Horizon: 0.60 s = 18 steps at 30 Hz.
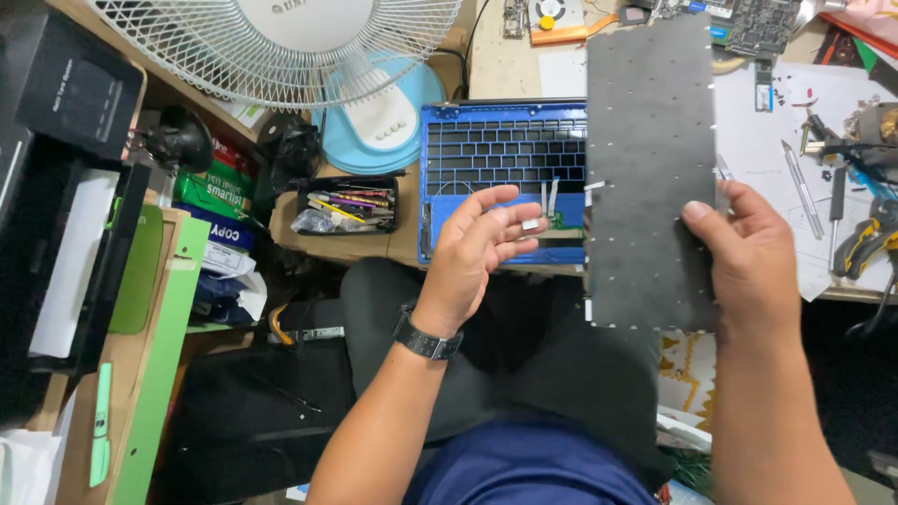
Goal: Repairing a laptop keyboard by manipulating small internal components with a fine-tipped tool
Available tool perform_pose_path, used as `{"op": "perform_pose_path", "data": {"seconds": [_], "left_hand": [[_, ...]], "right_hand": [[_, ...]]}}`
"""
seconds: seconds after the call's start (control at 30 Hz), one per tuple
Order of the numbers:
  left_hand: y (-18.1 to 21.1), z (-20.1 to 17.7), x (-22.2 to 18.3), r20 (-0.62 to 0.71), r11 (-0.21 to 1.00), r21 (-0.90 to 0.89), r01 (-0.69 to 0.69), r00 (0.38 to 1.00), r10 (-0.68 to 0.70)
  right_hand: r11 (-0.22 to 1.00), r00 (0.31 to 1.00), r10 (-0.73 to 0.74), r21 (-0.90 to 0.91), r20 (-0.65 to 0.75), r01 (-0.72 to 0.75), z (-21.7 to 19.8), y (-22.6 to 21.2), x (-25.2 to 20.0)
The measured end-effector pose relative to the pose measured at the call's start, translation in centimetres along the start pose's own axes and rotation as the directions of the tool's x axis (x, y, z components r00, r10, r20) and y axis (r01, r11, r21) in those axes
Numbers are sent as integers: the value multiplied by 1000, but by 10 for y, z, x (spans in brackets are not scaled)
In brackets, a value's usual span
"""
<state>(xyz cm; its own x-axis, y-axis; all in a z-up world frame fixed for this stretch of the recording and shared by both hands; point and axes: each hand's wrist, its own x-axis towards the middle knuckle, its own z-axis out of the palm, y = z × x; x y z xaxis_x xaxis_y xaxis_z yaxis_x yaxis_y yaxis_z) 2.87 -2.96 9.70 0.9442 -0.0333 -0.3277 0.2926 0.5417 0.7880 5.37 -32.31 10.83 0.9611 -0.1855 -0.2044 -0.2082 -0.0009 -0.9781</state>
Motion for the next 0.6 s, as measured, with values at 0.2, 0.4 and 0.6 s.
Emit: {"op": "perform_pose_path", "data": {"seconds": [0.2,0.4,0.6], "left_hand": [[-22,-3,19,44,990,-15,-143,989,144],[-22,2,31,-31,996,-78,36,999,-39],[-16,7,34,-70,993,-82,84,993,-90]], "right_hand": [[997,998,-58,-42,21,58,-19,0,12],[1000,1000,12,-10,-10,-12,-8,-5,8],[1000,1000,4,-20,-8,-4,-8,1,14]]}}
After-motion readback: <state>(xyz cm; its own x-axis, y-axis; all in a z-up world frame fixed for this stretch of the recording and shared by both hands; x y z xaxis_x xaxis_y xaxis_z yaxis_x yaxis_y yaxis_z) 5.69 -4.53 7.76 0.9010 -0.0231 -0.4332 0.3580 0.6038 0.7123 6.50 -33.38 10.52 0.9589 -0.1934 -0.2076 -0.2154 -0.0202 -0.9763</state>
